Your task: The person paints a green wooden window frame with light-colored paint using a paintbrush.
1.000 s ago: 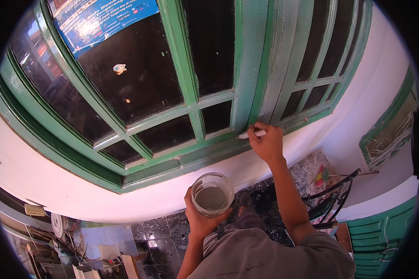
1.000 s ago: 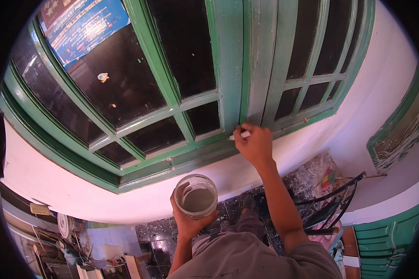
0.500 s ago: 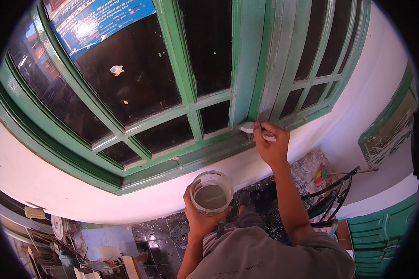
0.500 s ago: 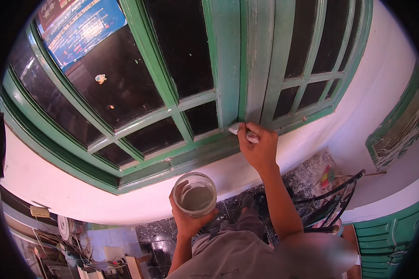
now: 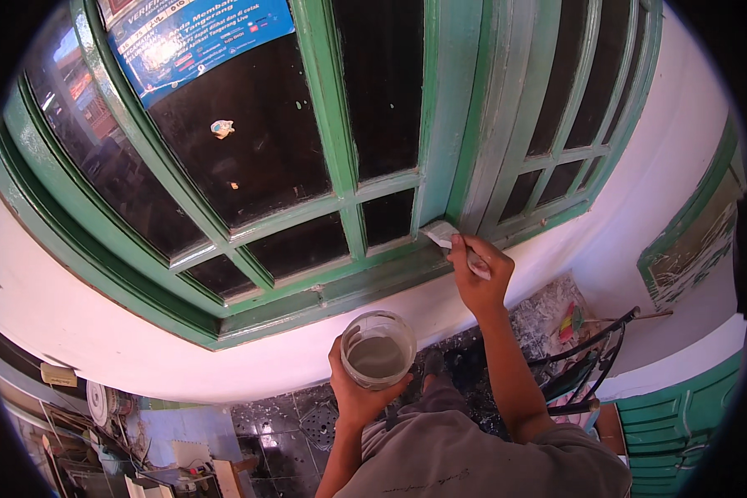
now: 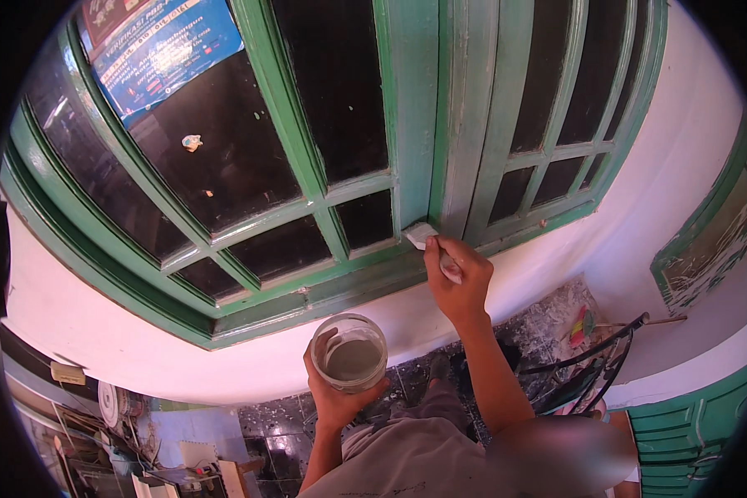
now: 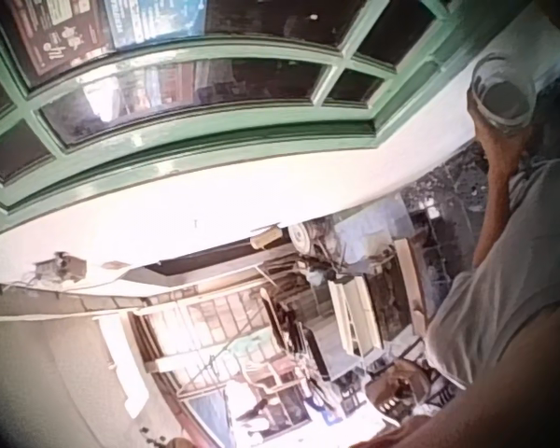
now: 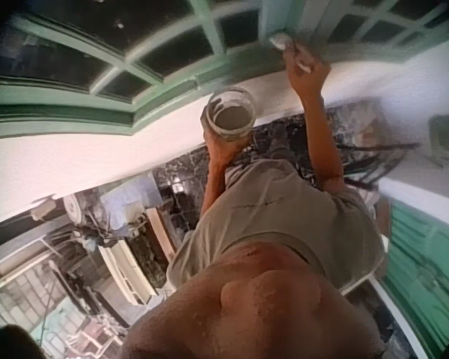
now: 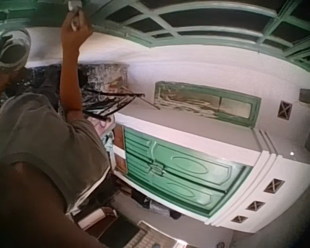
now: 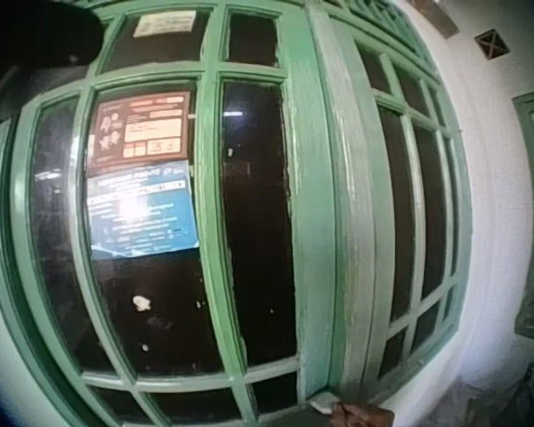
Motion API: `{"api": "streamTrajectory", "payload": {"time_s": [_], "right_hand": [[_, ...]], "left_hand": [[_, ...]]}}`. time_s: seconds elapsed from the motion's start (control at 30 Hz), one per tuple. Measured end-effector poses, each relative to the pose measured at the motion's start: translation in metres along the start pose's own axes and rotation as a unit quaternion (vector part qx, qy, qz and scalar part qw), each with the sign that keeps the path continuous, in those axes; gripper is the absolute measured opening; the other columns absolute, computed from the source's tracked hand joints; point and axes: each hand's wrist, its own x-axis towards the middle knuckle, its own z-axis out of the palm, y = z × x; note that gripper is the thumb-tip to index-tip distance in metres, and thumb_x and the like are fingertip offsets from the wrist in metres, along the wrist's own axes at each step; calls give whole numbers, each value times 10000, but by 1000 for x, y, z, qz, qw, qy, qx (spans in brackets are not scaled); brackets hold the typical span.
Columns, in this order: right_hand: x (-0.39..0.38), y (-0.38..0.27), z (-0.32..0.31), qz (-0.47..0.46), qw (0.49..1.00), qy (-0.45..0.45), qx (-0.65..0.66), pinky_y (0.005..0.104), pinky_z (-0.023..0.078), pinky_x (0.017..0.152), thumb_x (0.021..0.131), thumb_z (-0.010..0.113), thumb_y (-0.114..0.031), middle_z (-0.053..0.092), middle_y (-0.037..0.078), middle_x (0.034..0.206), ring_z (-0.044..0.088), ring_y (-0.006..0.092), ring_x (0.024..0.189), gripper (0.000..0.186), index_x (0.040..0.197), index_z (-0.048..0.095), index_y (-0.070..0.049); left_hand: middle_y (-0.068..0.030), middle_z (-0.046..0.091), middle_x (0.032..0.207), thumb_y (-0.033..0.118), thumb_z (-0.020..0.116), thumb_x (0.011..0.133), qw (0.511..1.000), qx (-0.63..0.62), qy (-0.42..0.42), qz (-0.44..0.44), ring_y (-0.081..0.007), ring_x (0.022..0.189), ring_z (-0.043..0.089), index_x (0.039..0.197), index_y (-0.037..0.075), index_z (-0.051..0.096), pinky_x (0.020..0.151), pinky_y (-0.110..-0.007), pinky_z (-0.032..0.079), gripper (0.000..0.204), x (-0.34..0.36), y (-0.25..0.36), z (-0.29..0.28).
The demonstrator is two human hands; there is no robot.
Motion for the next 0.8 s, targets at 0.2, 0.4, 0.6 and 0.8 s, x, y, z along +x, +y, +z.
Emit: {"api": "streamTrajectory", "payload": {"time_s": [0.2,0.4,0.6,0.8], "right_hand": [[-23,12,-3,-50,999,4,17,322,556,672,925,747,-29,739,152,852,729,239,714,78,987,749,19],[-48,22,-2,-59,997,-37,-36,300,542,674,939,750,-46,743,131,819,712,156,723,94,994,755,30],[-33,8,-20,8,998,-62,-23,325,557,679,917,754,-55,755,148,854,744,249,735,79,949,746,17],[-22,0,-38,27,996,-89,14,282,556,674,947,751,-53,767,91,837,715,138,736,111,1013,763,36]], "left_hand": [[-195,611,1345,273,1034,571,1000,-4,-13,13,-317,1241,637,1483,-4,355,1043,-431,522,1171,4,1,5],[-194,611,1345,269,1034,571,999,-15,-25,20,-318,1243,636,1487,0,351,1039,-433,524,1174,4,6,14],[-193,616,1343,277,1031,574,999,-19,-27,13,-321,1241,641,1494,17,355,1038,-437,527,1170,1,6,14],[-191,622,1343,278,1030,573,1000,-21,-16,14,-320,1238,644,1495,24,362,1033,-440,532,1166,1,4,12]]}}
